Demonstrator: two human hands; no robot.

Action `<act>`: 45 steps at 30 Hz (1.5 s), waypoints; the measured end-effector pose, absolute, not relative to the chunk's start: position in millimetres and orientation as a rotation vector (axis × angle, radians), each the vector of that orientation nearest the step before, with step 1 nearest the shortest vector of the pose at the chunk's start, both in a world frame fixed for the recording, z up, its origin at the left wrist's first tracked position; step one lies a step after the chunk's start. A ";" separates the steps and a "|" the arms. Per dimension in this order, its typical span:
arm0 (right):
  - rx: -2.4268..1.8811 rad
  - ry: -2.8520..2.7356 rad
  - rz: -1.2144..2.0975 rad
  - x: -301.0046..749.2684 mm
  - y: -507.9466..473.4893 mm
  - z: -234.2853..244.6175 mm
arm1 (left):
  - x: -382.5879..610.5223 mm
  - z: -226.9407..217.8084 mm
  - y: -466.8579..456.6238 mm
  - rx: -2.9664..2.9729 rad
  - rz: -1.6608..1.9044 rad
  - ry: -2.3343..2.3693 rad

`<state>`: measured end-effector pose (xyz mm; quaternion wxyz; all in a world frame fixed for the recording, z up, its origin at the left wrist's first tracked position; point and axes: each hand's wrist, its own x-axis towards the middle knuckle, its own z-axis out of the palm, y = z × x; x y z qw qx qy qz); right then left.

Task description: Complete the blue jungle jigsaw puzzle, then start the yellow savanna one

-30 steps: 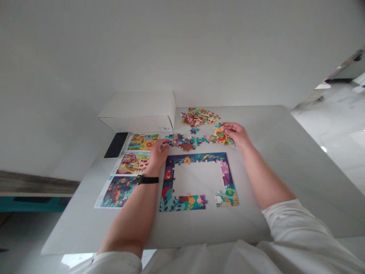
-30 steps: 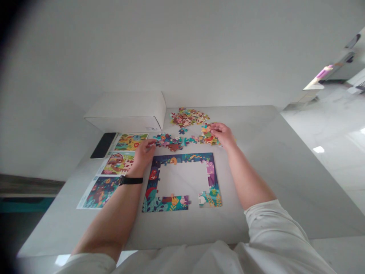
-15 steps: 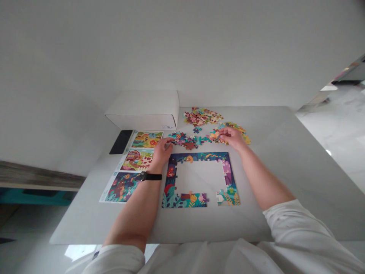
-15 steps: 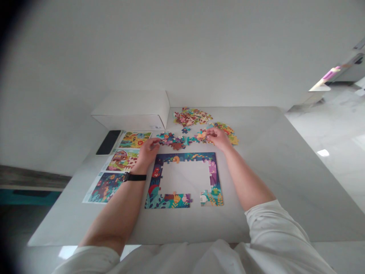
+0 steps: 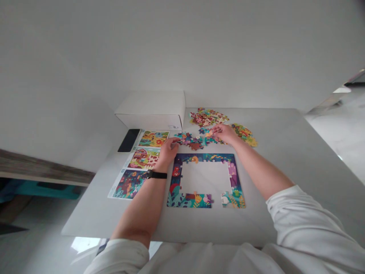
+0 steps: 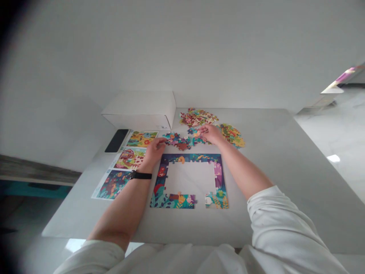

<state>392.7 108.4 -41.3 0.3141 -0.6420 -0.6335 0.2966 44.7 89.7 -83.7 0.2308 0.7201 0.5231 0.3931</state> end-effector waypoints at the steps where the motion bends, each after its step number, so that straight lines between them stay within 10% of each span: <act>1: -1.739 -1.735 0.730 388.1 110.6 -40.4 | 44.5 -83.5 89.6 1.979 1.077 1.443; 7: -1.769 -2.086 0.327 368.2 114.0 -39.2 | 44.3 -83.4 91.5 1.985 1.059 1.467; 45: -1.407 -2.449 0.330 324.5 95.0 -43.6 | 46.9 -79.9 89.7 1.994 1.015 1.463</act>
